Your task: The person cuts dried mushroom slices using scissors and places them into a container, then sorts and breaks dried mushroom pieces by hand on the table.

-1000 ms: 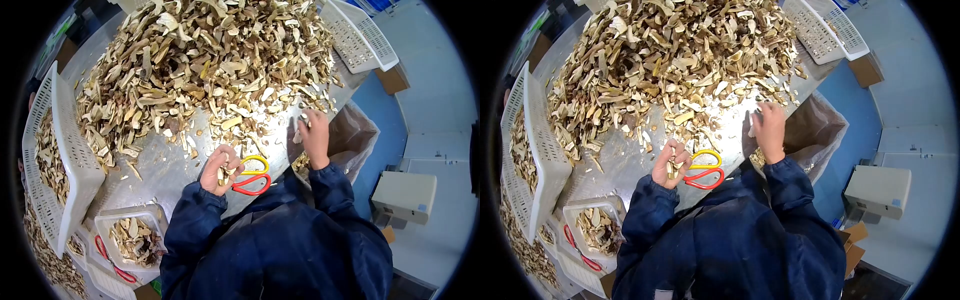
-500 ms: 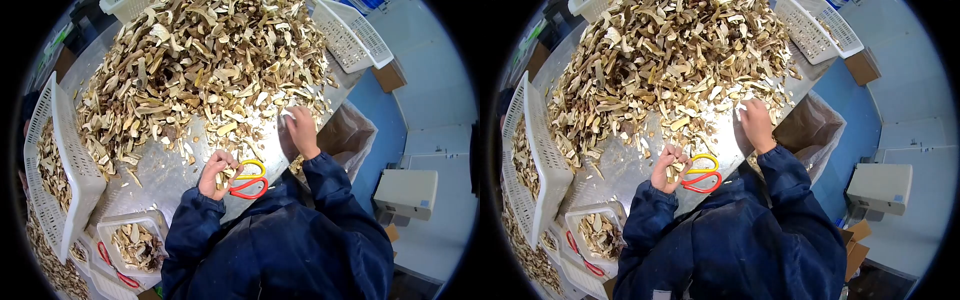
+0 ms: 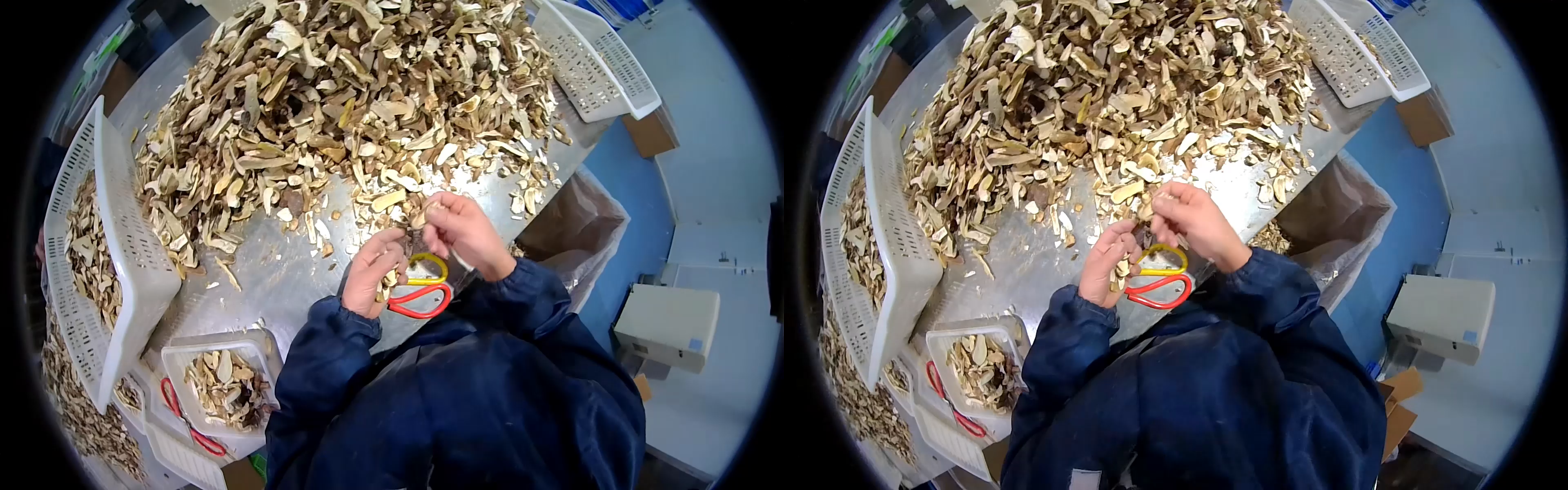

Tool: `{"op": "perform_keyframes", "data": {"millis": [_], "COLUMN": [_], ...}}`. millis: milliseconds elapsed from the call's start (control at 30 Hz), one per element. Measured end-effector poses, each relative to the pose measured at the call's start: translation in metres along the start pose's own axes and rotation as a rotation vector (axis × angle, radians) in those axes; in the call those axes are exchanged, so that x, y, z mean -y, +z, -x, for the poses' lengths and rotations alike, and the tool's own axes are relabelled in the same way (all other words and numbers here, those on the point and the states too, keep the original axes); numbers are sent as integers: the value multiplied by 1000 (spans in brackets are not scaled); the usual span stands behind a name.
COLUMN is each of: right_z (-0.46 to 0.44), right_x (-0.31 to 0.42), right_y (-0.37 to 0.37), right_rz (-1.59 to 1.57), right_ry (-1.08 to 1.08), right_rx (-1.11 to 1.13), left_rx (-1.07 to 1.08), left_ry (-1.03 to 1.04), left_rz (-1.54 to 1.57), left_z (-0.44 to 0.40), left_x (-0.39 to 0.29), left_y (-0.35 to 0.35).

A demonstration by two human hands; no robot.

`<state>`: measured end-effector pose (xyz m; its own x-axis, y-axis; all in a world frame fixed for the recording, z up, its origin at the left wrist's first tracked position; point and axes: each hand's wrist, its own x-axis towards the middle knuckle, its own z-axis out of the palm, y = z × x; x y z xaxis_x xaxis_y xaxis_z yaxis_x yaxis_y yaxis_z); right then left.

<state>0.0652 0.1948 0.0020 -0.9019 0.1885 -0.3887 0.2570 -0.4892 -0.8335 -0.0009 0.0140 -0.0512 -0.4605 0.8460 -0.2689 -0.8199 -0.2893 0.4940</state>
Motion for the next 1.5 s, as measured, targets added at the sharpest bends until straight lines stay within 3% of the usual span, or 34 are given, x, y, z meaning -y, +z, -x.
{"op": "perform_keyframes", "data": {"millis": [167,367,467,567,600,800,900,967,1067,1100,1167,1267,1367,1500], "right_z": [11,13,17,16,18,13,14,5,-9,-16,-32,-46,-49,-45], "right_x": [-20,-25,-16,-17,-14,-11,-1,12,35,36,32,27,23,21], "right_y": [33,33,31,28,28,12,3,-28,-63,-72,-83,-79,-70,-74], "right_rz": [35,493,572,578,466,161,165,307,1054,1376,1363,1628,1722,1509], "right_ry": [19,-241,-183,-169,-50,107,79,-15,-36,-167,-410,-549,-586,-521], "right_rx": [58,-86,-31,21,33,284,199,164,-314,-473,-572,-587,-526,-429], "left_rx": [-96,-151,-169,-171,-147,-126,-24,48,128,150,156,100,38,38], "left_ry": [98,130,131,79,64,8,-9,5,26,33,14,5,-2,-1], "left_rz": [-85,-165,-281,-282,-286,-151,23,142,279,318,396,451,479,467], "left_z": [1,2,3,4,3,3,1,3,2,1,0,-3,-3,-3], "left_x": [3,1,-1,1,1,2,5,-1,0,2,4,4,3,3], "left_y": [4,-2,7,4,2,-2,-14,-10,-13,-16,-20,-22,-22,-22]}}
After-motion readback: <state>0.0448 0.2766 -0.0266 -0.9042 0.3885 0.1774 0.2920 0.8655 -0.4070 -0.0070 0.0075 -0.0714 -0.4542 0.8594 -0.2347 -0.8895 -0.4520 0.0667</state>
